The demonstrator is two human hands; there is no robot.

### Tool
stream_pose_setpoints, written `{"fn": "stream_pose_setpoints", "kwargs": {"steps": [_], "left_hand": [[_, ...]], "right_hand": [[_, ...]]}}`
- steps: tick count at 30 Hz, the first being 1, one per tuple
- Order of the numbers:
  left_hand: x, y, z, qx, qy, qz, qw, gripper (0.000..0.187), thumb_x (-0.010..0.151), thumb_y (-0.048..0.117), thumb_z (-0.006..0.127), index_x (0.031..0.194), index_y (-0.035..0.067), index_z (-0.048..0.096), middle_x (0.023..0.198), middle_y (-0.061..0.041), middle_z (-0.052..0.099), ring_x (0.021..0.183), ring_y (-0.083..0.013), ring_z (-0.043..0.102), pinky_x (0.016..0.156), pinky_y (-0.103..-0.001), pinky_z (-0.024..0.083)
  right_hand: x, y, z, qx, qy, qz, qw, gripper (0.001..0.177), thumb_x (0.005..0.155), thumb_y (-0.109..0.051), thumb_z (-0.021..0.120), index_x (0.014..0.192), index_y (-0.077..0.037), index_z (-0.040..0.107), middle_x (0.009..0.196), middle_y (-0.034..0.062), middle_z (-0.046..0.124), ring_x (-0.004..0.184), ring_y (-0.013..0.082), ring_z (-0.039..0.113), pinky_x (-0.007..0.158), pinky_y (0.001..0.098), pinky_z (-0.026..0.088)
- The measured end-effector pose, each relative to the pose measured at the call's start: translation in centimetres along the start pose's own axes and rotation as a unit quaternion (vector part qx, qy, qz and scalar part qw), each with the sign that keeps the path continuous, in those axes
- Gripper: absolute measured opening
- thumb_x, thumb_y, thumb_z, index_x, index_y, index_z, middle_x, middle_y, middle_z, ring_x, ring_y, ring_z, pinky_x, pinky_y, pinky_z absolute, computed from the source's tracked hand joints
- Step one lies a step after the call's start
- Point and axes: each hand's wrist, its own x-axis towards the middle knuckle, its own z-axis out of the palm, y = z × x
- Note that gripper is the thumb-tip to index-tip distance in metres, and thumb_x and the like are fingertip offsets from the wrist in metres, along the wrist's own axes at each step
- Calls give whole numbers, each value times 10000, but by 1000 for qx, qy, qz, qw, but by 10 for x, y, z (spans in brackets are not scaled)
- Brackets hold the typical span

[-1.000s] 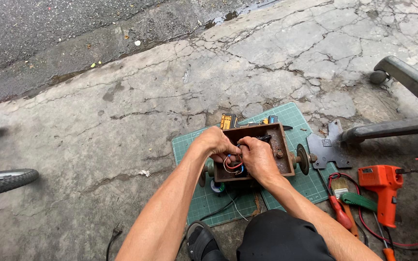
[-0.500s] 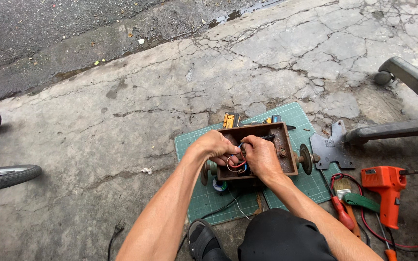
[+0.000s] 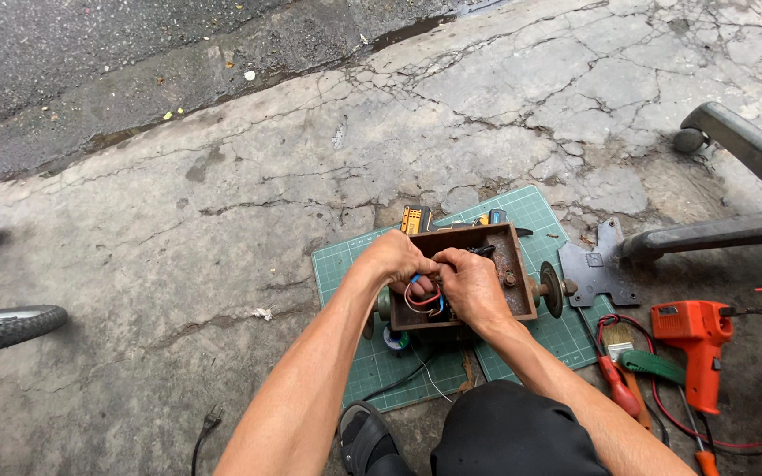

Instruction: The person sits on the ground and works on a small wooden box containing electronic components. They use pliers to strip and twist wires, then wrap connections with blue electrical tape. The task involves repeated handling of wires and components inside the box.

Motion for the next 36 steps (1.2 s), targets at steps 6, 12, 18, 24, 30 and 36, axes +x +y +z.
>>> {"fn": "stream_pose_setpoints", "kwargs": {"steps": [6, 12, 18, 24, 30, 36], "left_hand": [[13, -12, 7, -8, 2, 7, 1000, 166, 971, 141, 797, 923, -14, 835, 817, -192, 841, 679, -262, 839, 648, -364, 690], [0, -14, 6, -36, 5, 3, 999, 161, 974, 121, 768, 922, -18, 830, 813, -173, 842, 678, -236, 834, 647, -335, 688], [-3, -18, 9, -46, 21, 7, 999, 156, 959, 103, 778, 873, -13, 837, 773, -173, 835, 654, -246, 833, 634, -354, 692], [-5, -30, 8, -71, 36, 19, 997, 155, 961, 142, 799, 927, -5, 838, 768, -150, 834, 644, -209, 824, 640, -333, 692], [-88, -41, 30, -5, 202, 49, 978, 415, 813, 368, 840, 1221, 289, 853, 903, 101, 866, 964, -96, 819, 899, -263, 617], [-93, -52, 59, -27, 321, 91, 942, 217, 928, 305, 777, 1121, 340, 869, 939, 108, 874, 998, -175, 836, 899, -337, 644]], "right_hand": [[-1, 2, 1, -11, 5, 0, 1000, 195, 993, -170, 747, 1148, -212, 857, 1083, 114, 845, 1167, 390, 766, 957, 561, 628], [-1, 2, 3, -20, 6, 10, 1000, 188, 995, -181, 754, 1146, -230, 855, 1067, 87, 853, 1158, 364, 776, 952, 550, 634], [-2, -5, 0, -17, -1, 31, 999, 189, 991, -189, 762, 1137, -251, 863, 1079, 99, 856, 1161, 382, 775, 952, 558, 632], [2, -2, 3, -14, 3, 40, 999, 202, 991, -185, 771, 1153, -256, 869, 1076, 112, 857, 1153, 374, 784, 943, 547, 637], [-3, -4, 0, -7, 13, 56, 998, 215, 978, -208, 769, 1140, -299, 878, 1069, 98, 860, 1128, 343, 794, 944, 491, 651], [-50, -75, -59, -57, 3, -82, 995, 324, 1053, -75, 657, 1347, -119, 787, 1227, 151, 784, 1213, 354, 764, 1064, 522, 622]]}}
